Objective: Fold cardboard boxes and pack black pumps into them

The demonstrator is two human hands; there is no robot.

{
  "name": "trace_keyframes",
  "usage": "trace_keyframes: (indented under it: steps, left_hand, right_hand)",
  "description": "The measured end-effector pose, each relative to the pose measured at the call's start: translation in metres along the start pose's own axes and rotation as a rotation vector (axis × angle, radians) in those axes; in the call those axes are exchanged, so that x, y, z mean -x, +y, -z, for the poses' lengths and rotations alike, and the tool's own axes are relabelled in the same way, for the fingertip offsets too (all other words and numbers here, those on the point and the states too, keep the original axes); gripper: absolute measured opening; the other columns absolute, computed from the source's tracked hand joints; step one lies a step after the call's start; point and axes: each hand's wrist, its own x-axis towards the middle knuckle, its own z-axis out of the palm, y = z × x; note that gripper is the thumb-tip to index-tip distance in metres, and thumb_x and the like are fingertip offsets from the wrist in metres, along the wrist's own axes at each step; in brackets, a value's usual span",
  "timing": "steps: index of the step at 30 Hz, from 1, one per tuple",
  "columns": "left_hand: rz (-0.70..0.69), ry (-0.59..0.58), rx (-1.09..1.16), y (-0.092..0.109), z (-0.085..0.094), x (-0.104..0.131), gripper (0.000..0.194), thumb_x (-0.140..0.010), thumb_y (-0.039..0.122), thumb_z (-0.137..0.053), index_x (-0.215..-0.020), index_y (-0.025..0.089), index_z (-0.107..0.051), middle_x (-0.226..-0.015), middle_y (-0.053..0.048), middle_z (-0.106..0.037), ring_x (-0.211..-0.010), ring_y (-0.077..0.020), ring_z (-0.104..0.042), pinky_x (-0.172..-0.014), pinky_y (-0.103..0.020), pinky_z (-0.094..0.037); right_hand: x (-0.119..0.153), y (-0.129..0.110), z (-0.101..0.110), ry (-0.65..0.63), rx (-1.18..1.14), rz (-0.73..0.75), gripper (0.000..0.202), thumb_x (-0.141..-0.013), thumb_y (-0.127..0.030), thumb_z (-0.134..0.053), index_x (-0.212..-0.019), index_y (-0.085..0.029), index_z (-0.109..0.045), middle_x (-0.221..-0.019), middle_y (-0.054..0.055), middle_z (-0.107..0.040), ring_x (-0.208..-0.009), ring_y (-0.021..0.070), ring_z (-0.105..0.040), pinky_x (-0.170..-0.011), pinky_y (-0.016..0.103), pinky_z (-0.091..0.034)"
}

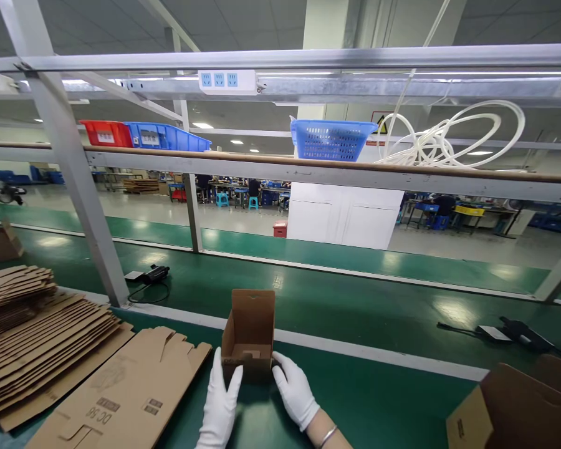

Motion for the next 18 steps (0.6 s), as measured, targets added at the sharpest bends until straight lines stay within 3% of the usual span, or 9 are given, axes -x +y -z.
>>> trace_keyframes:
  steps: [3,5,9,11,13,15,17,18]
  left_hand:
    - [0.002,0.028,0.007,0.006,0.003,0.000,0.072,-0.093,0.052,-0.038,-0.153,0.023,-0.011,-0.159,-0.012,-0.024,-0.145,-0.0302,-0.027,-0.119,-0.046,-0.024]
    - [-0.034,0.114,-0.013,0.013,0.007,0.002,0.074,-0.092,0.054,-0.038,-0.152,0.020,-0.012,-0.157,-0.014,-0.025,-0.144,-0.0318,-0.029,-0.119,-0.047,-0.025]
    - [-0.351,0.342,-0.090,0.022,0.015,0.016,0.085,-0.086,0.055,-0.048,-0.151,0.016,-0.008,-0.156,-0.016,-0.016,-0.142,-0.0351,-0.030,-0.116,-0.049,-0.034]
    - [-0.492,0.317,-0.089,0.021,0.014,0.027,0.088,-0.084,0.054,-0.050,-0.151,0.017,-0.005,-0.156,-0.016,-0.015,-0.140,-0.0357,-0.034,-0.111,-0.050,-0.040]
    - [-0.652,0.089,-0.123,0.017,0.008,0.038,0.079,-0.086,0.050,-0.050,-0.151,0.022,-0.015,-0.151,-0.015,-0.031,-0.134,-0.0349,-0.043,-0.109,-0.049,-0.044]
    - [-0.803,-0.311,-0.222,0.013,-0.001,0.046,0.062,-0.088,0.045,-0.051,-0.145,0.028,-0.037,-0.143,-0.012,-0.049,-0.129,-0.0339,-0.050,-0.108,-0.048,-0.044]
    - [-0.865,-0.679,-0.344,0.011,-0.011,0.051,0.050,-0.088,0.043,-0.054,-0.137,0.034,-0.052,-0.144,-0.009,-0.051,-0.130,-0.0351,-0.049,-0.108,-0.049,-0.043]
    - [-0.858,-0.785,-0.397,0.010,-0.016,0.051,0.049,-0.088,0.044,-0.055,-0.136,0.036,-0.054,-0.148,-0.008,-0.047,-0.132,-0.0365,-0.047,-0.107,-0.051,-0.044]
  right_hand:
    - [0.001,-0.007,0.002,-0.023,0.050,0.030,0.042,-0.093,-0.035,-0.042,-0.123,-0.019,-0.066,-0.122,0.010,-0.068,-0.114,0.0254,-0.063,-0.101,0.040,-0.047]
    - [0.002,-0.012,0.003,-0.044,0.083,0.054,0.040,-0.093,-0.034,-0.042,-0.123,-0.020,-0.066,-0.120,0.009,-0.069,-0.112,0.0247,-0.064,-0.100,0.038,-0.048]
    - [0.003,-0.017,0.004,-0.060,0.146,0.084,0.039,-0.092,-0.032,-0.043,-0.123,-0.023,-0.066,-0.118,0.007,-0.071,-0.109,0.0240,-0.065,-0.098,0.035,-0.048]
    - [0.003,-0.016,0.003,-0.037,0.149,0.085,0.038,-0.092,-0.031,-0.044,-0.122,-0.023,-0.066,-0.116,0.007,-0.071,-0.108,0.0241,-0.065,-0.097,0.035,-0.049]
    - [0.003,-0.013,0.001,0.028,0.115,0.063,0.036,-0.089,-0.031,-0.048,-0.117,-0.023,-0.069,-0.112,0.006,-0.073,-0.105,0.0242,-0.067,-0.095,0.035,-0.050]
    - [0.000,-0.009,0.000,0.126,0.069,0.013,0.033,-0.087,-0.031,-0.051,-0.113,-0.022,-0.070,-0.107,0.006,-0.074,-0.100,0.0231,-0.068,-0.092,0.033,-0.052]
    - [-0.007,-0.003,0.007,0.235,0.047,-0.050,0.035,-0.087,-0.031,-0.051,-0.115,-0.020,-0.069,-0.109,0.007,-0.073,-0.101,0.0215,-0.068,-0.092,0.032,-0.052]
    - [-0.013,0.000,0.013,0.290,0.051,-0.081,0.037,-0.090,-0.032,-0.048,-0.118,-0.018,-0.067,-0.114,0.008,-0.072,-0.104,0.0209,-0.067,-0.094,0.032,-0.051]
